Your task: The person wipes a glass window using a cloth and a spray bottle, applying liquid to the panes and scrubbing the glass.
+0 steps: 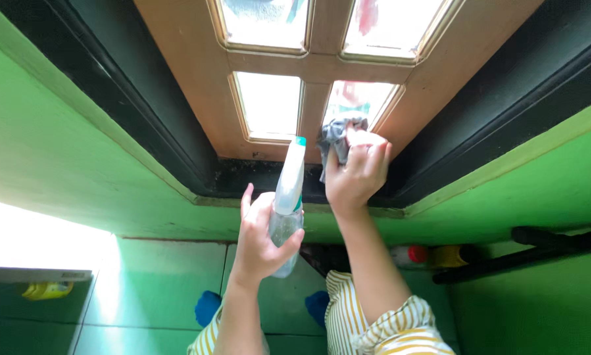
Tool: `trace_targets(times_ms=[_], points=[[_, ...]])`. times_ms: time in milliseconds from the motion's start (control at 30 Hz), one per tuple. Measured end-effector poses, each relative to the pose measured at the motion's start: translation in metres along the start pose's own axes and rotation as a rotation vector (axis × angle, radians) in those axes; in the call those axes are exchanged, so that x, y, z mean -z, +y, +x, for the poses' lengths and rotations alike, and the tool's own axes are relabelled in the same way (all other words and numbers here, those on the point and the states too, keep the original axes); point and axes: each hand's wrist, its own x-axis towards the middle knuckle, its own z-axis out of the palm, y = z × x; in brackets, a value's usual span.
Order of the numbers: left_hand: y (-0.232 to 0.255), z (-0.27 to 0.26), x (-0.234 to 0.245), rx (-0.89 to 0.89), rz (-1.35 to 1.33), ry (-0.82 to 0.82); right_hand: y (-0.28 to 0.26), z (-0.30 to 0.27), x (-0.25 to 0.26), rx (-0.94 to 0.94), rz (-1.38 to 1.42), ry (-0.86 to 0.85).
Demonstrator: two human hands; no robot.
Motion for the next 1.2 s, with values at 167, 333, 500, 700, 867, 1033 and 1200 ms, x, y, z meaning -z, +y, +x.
trace_targets(times_ms=[167, 333, 500, 700, 867, 1033, 1200], points=[[-0.004, -0.003, -0.005, -0.055, 0.065, 0.029, -0.009, 0.037, -0.005, -0.037, -0.008, 0.03], [-0.004, -0.005, -0.002, -0.033, 0.052, 0.042, -0.016, 0.008, 0.004, 0.003, -0.101, -0.112], [-0.003, -0.004, 0.001, -0.026, 0.029, 0.022, -0.011, -0.018, 0.006, -0.001, -0.099, -0.206], [0.001, -0.004, -0.001, -0.082, 0.088, 0.049, 0.004, 0.032, 0.0, 0.006, 0.0, -0.089], [-0.003, -0.004, -0.001, -0.035, 0.065, 0.029, -0.002, 0.026, 0.003, 0.05, -0.087, -0.114], [0.0, -0.003, 0.003, -0.004, -0.008, 0.019, -0.005, -0.009, 0.013, 0.074, -0.041, -0.222], [0.003, -0.003, 0.0, -0.026, 0.0, 0.021, 0.02, 0.027, 0.019, 0.118, -0.152, -0.146]])
